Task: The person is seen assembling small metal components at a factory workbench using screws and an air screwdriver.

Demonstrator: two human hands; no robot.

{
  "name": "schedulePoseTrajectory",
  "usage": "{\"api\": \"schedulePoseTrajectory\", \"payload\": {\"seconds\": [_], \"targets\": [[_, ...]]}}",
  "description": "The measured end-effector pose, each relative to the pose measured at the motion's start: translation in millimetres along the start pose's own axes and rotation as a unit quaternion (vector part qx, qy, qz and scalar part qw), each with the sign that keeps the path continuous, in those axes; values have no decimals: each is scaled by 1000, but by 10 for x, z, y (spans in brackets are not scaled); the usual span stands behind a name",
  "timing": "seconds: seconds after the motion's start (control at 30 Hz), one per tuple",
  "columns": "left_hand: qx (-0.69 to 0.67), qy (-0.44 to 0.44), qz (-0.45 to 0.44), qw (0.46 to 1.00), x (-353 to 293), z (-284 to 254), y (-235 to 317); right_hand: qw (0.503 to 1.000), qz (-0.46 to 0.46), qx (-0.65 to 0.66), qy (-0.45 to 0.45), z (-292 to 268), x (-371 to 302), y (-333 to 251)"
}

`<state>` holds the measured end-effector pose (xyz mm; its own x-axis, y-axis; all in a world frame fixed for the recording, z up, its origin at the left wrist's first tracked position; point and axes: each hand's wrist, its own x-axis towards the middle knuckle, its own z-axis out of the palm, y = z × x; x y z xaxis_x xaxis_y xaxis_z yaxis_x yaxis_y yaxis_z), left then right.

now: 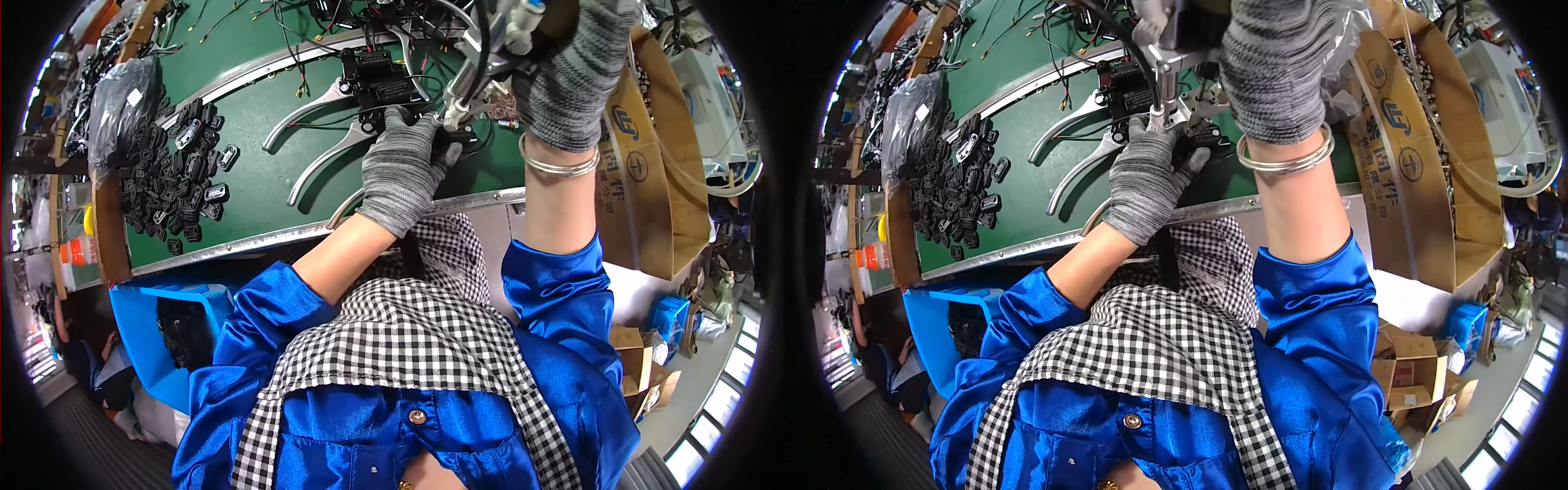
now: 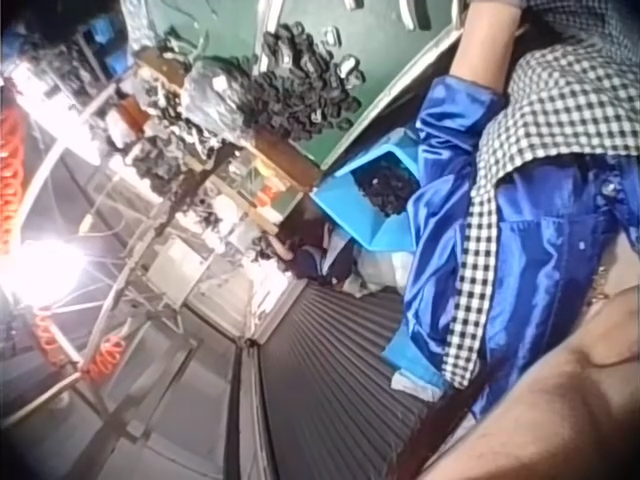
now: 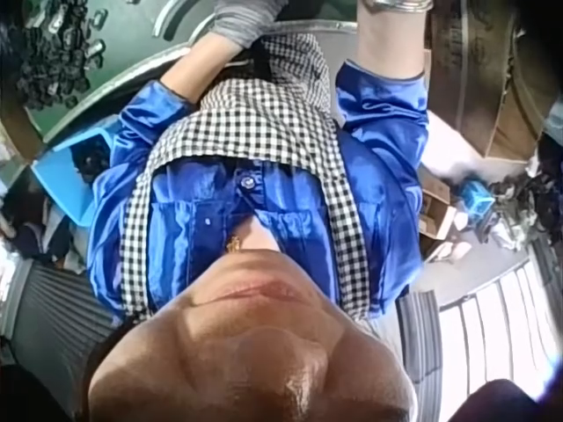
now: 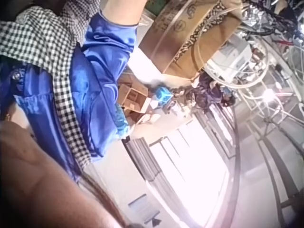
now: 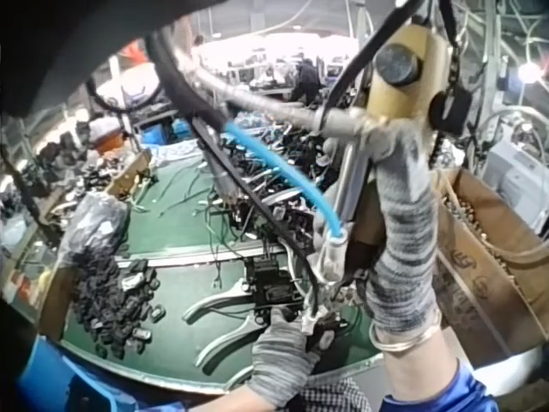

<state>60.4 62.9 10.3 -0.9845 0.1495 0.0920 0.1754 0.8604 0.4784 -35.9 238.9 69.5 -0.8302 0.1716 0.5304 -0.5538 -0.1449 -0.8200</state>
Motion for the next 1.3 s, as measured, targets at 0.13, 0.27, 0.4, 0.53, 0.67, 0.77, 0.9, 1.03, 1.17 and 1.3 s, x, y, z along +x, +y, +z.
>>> {"api": "schedulePoseTrajectory", "payload": {"seconds": [0.13,0.27,0.4,0.53,0.67,0.77,0.9,1.03,1.17,1.3], "targets": [[15,18,23,999,15,62,-37,1000,5,4,1,147,-30,51],[8,15,22,1000,-9,45,-21,1000,12,6,3,217,-23,113],[12,42,21,999,-18,89,-67,1000,17,12,3,283,-128,41],[-6,64,-10,998,-30,122,-49,1000,12,13,3,388,-128,-9],[-29,36,-50,998,-38,14,22,1000,1,24,-7,428,9,-55],[-54,38,-65,996,32,-23,-12,998,-7,50,-33,389,-138,-292],[-81,67,22,994,-153,-85,6,998,-13,61,-23,-430,680,37],[-30,161,79,983,73,-365,-321,997,-16,71,-18,291,711,206],[-12,125,-12,992,354,-369,-500,997,-15,77,-13,770,525,194],[-19,68,-47,996,395,-385,-527,997,-10,81,-7,857,436,192]]}}
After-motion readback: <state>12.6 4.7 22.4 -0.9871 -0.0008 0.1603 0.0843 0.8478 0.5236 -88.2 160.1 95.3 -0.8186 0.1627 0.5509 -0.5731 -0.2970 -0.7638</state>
